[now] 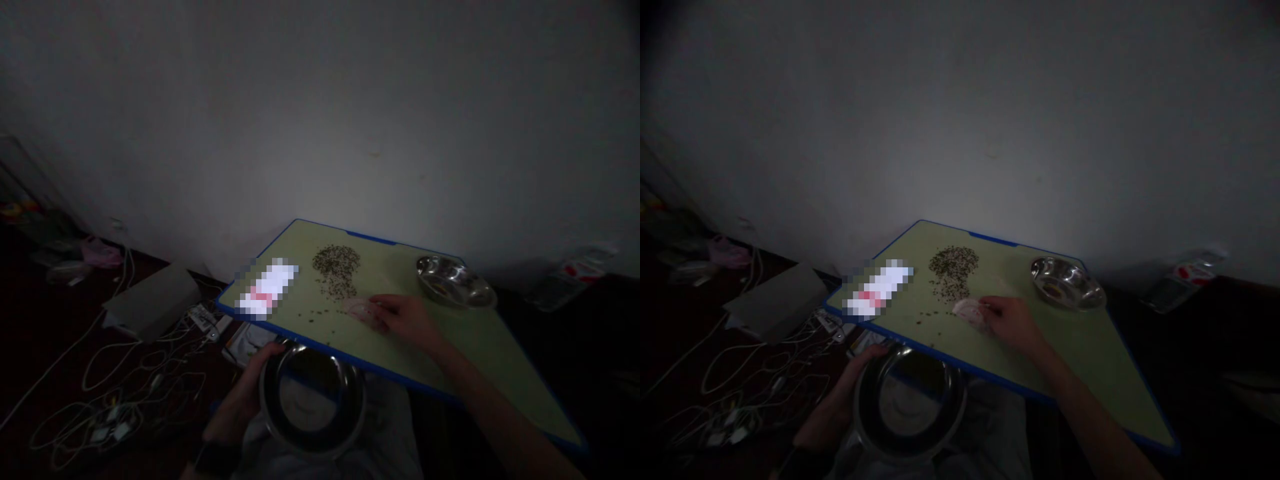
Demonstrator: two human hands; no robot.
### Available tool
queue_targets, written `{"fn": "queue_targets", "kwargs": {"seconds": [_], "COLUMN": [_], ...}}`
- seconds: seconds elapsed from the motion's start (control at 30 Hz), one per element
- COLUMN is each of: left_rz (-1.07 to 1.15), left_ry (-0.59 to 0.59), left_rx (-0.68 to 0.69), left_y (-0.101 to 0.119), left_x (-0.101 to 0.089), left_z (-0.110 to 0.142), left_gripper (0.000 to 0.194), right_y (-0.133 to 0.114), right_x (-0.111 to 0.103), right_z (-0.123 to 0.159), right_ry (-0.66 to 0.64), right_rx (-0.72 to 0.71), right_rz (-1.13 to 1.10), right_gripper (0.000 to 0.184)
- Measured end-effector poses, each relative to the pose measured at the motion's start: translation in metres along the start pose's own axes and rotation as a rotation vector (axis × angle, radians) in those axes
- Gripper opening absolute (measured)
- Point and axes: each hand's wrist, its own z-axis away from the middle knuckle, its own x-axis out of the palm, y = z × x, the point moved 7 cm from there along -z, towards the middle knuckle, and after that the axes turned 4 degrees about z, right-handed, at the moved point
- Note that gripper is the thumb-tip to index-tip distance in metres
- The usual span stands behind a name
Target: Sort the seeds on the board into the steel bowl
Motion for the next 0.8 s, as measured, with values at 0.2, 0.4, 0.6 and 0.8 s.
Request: {"fn": "queue_targets", "kwargs": {"seconds": [0.2,0.4,0.6,0.8], "left_rz": [0.04,0.082,0.074,0.0], "left_ry": [-0.046,-0.009,-0.053,-0.037], "left_rx": [-0.102,-0.108,-0.108,0.0], "left_y": [-0.011,-0.012,-0.011,0.001], "left_x": [-0.003,-0.01,-0.003,0.003], "left_z": [-0.004,-0.006,-0.003,0.005], "left_gripper": [0.017,0.015,0.015,0.012], "right_y": [-0.006,-0.009,-0.017,-0.033], "right_x": [0.011,0.01,0.014,0.017], "right_z": [0.004,0.0,-0.003,0.012], "right_ry": [-0.039,-0.025,-0.049,-0.099], "right_rx": [0.063,0.077,0.005,-0.022], "right_rz": [-0.096,-0.1,-0.113,-0.166], "right_gripper": [0.031,0.031,0.028,0.028]}}
